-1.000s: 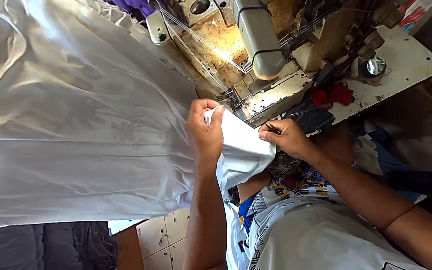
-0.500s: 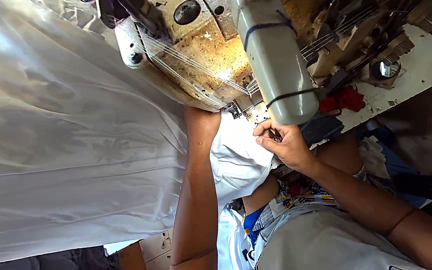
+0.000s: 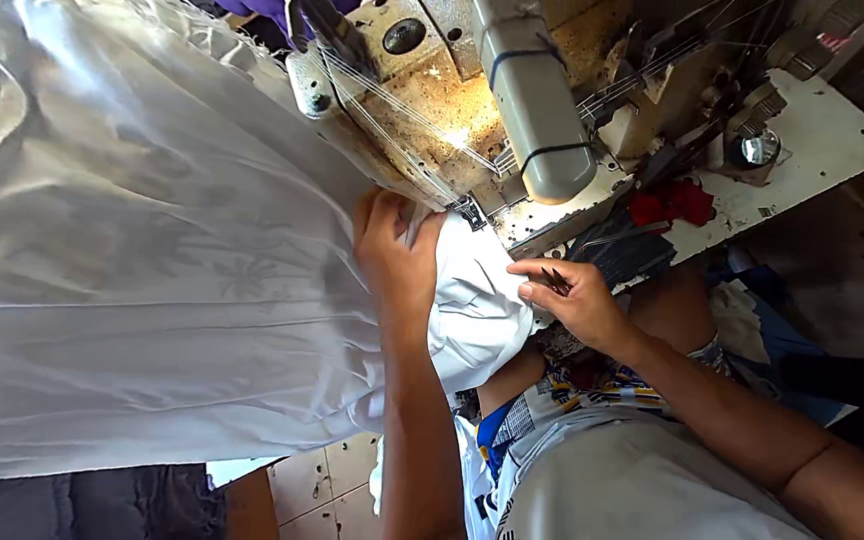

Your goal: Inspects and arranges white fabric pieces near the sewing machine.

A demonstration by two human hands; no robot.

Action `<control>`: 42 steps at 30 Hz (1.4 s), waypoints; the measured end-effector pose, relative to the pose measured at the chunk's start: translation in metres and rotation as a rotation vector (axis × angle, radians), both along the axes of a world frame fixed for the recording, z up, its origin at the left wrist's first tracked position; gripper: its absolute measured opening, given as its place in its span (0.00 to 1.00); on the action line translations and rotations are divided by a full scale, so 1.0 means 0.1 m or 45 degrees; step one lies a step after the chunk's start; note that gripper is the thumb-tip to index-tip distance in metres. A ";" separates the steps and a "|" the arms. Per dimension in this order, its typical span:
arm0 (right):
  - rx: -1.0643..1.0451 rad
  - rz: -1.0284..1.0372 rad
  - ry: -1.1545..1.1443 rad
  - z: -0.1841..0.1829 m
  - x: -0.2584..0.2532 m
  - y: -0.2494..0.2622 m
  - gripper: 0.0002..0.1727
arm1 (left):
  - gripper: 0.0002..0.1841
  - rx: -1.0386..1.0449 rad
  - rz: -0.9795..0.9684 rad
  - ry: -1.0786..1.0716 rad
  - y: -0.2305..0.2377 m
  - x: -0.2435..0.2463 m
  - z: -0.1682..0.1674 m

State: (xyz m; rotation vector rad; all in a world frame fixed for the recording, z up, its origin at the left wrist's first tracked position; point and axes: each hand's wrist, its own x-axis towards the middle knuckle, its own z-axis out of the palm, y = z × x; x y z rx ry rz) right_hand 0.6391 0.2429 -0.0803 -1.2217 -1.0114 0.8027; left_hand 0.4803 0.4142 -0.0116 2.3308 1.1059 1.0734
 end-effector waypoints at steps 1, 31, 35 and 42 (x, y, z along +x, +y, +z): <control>-0.014 0.005 -0.003 -0.05 0.03 -0.10 0.16 | 0.29 0.053 0.037 -0.029 -0.16 -0.18 -0.10; 0.301 1.132 0.212 0.05 -0.16 -0.23 0.11 | 0.19 -0.183 -0.441 -0.675 -0.51 -0.96 0.90; 0.577 1.282 0.258 0.21 0.15 -0.30 0.17 | 0.14 -0.285 -0.354 -0.184 -0.52 -1.25 0.82; -0.148 0.810 0.320 -0.05 -0.11 0.06 0.09 | 0.13 -0.104 -0.162 0.256 -0.33 -1.11 0.24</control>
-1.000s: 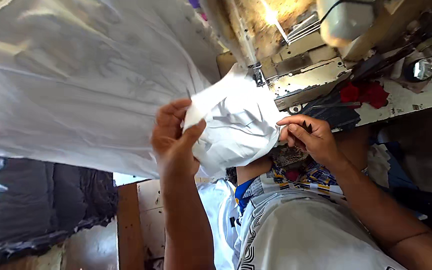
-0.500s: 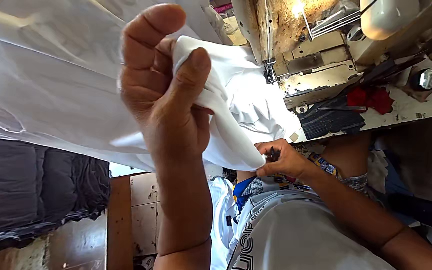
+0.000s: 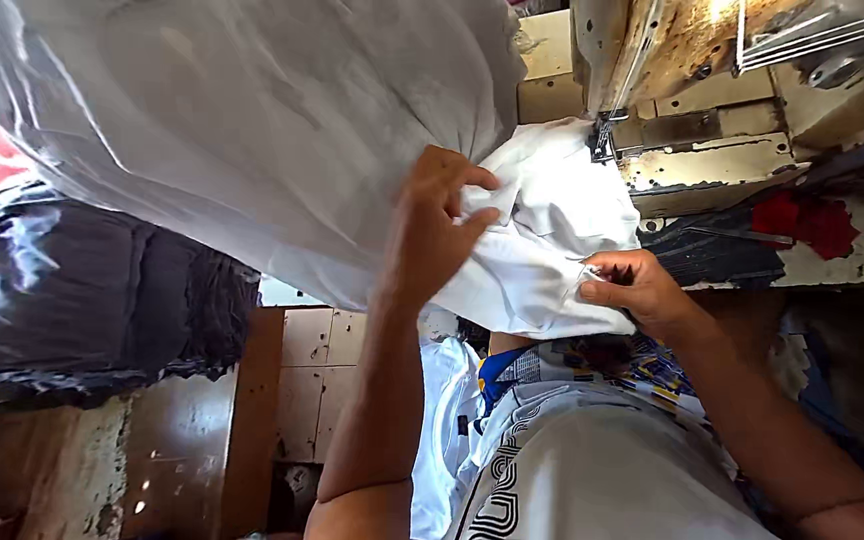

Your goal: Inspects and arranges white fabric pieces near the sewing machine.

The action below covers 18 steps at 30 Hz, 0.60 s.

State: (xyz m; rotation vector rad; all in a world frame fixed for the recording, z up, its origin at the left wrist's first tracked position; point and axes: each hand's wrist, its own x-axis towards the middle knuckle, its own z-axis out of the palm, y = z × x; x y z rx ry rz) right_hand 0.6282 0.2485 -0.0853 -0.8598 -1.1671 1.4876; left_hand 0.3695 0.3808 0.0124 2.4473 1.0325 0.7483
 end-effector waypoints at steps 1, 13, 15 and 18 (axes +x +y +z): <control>0.028 0.012 -0.012 0.05 -0.02 0.02 0.09 | 0.13 -0.077 -0.208 -0.176 -0.05 0.14 -0.06; 0.276 0.053 -0.331 0.40 0.25 0.15 0.05 | 0.09 -0.505 -0.619 0.204 -0.04 0.21 0.11; 0.270 0.044 -0.344 0.37 0.27 0.11 0.07 | 0.08 -0.519 -0.534 0.142 -0.12 0.17 0.13; 0.279 -0.051 -0.307 0.34 0.23 0.05 0.07 | 0.07 -0.551 -0.541 0.037 -0.20 0.12 0.07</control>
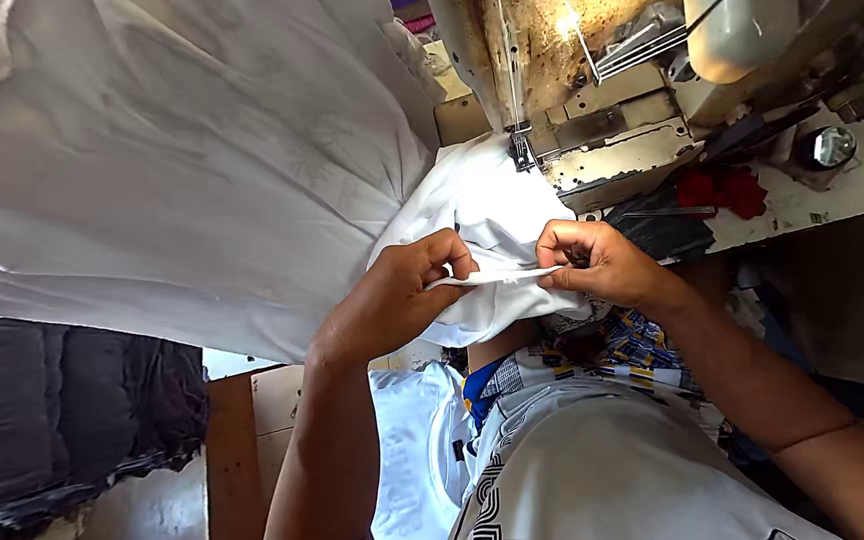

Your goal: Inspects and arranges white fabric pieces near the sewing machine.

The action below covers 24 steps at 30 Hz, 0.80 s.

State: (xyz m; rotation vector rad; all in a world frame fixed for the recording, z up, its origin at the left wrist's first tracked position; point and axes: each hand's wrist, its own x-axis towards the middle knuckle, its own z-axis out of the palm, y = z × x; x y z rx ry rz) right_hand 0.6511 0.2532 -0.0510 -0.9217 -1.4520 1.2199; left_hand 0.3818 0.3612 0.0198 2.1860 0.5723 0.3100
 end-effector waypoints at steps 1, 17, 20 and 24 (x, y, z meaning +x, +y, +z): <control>0.022 -0.026 0.021 0.00 -0.02 -0.02 0.06 | 0.07 -0.006 0.001 -0.041 -0.02 0.00 -0.03; 0.495 -0.203 -0.323 0.22 -0.20 -0.23 0.11 | 0.14 0.370 0.267 -0.162 -0.25 0.12 -0.07; 0.602 -0.150 -0.423 0.28 -0.23 -0.22 0.09 | 0.16 0.511 0.123 -0.039 -0.26 0.04 0.06; 0.611 -0.013 -0.435 0.41 -0.14 -0.25 0.11 | 0.06 0.467 -0.055 -0.184 -0.26 -0.37 0.39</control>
